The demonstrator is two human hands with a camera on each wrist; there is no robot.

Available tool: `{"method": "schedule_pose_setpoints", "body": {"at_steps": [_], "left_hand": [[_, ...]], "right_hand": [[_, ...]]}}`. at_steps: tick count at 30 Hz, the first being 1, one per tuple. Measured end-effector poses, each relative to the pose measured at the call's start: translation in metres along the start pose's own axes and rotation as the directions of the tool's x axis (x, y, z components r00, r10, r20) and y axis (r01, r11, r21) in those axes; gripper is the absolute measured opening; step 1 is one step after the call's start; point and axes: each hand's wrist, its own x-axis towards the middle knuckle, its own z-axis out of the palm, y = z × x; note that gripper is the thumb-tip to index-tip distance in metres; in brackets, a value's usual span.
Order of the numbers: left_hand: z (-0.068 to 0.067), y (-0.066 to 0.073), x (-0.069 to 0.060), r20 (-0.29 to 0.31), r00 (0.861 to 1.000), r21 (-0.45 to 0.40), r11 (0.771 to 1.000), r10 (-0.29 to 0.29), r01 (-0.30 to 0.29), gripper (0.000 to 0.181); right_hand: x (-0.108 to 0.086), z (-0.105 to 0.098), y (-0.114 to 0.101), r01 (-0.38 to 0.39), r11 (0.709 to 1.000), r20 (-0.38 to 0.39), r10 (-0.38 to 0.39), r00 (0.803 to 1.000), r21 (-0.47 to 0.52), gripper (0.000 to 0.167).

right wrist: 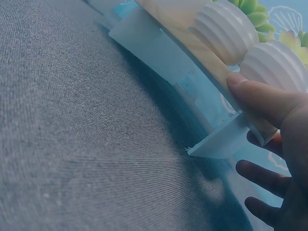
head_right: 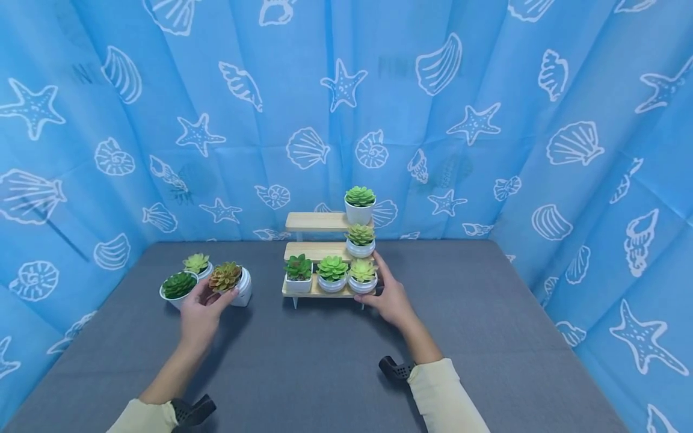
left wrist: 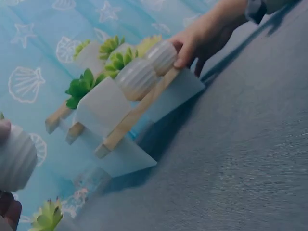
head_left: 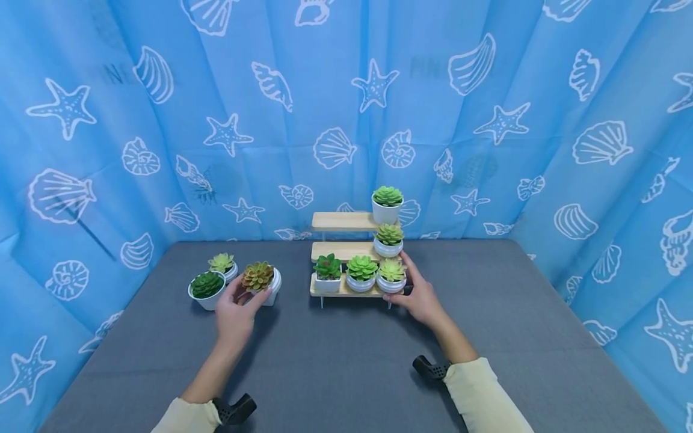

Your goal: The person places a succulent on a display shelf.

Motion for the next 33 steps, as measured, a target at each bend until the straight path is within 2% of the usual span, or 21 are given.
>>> {"method": "schedule_pose_setpoints", "body": {"at_steps": [3,6,9,12,18,24,29,33], "left_hand": [[0.01,-0.001,0.01,0.008,0.998,-0.014,0.998,0.068,-0.068,0.062],[0.021,0.001,0.019,0.011,0.992,0.02,0.992,0.125,-0.126,0.062],[0.03,0.007,0.026,0.013,0.987,0.062,0.985,0.162,-0.163,0.062],[0.038,0.014,0.034,0.033,0.986,0.1,0.981,0.164,-0.166,0.061],[0.053,0.025,0.053,0.138,0.982,0.171,0.973,0.133,-0.156,0.064],[0.067,0.031,0.071,0.27,0.962,0.235,0.965,0.052,-0.118,0.072],[0.076,0.036,0.08,0.342,0.94,0.222,0.971,0.013,-0.094,0.07],[0.079,0.038,0.085,0.362,0.932,0.19,0.98,-0.011,-0.062,0.068]], "right_hand": [[0.001,-0.001,0.002,0.005,1.0,-0.004,-0.005,1.0,-0.006,0.109],[0.001,0.0,0.002,0.005,1.0,-0.009,-0.005,1.0,-0.005,0.108],[0.001,0.001,0.003,0.01,1.0,-0.007,-0.01,1.0,0.001,0.108],[0.001,0.001,0.003,0.013,1.0,-0.005,-0.013,1.0,0.006,0.108],[0.001,0.0,0.004,0.016,1.0,-0.009,-0.016,1.0,0.007,0.108],[-0.001,-0.001,0.003,0.005,1.0,-0.004,-0.005,1.0,0.006,0.107],[-0.001,-0.001,0.002,0.013,1.0,-0.011,-0.013,1.0,0.017,0.108],[0.0,-0.001,0.001,0.034,0.999,-0.014,-0.034,0.999,0.015,0.108]]}}
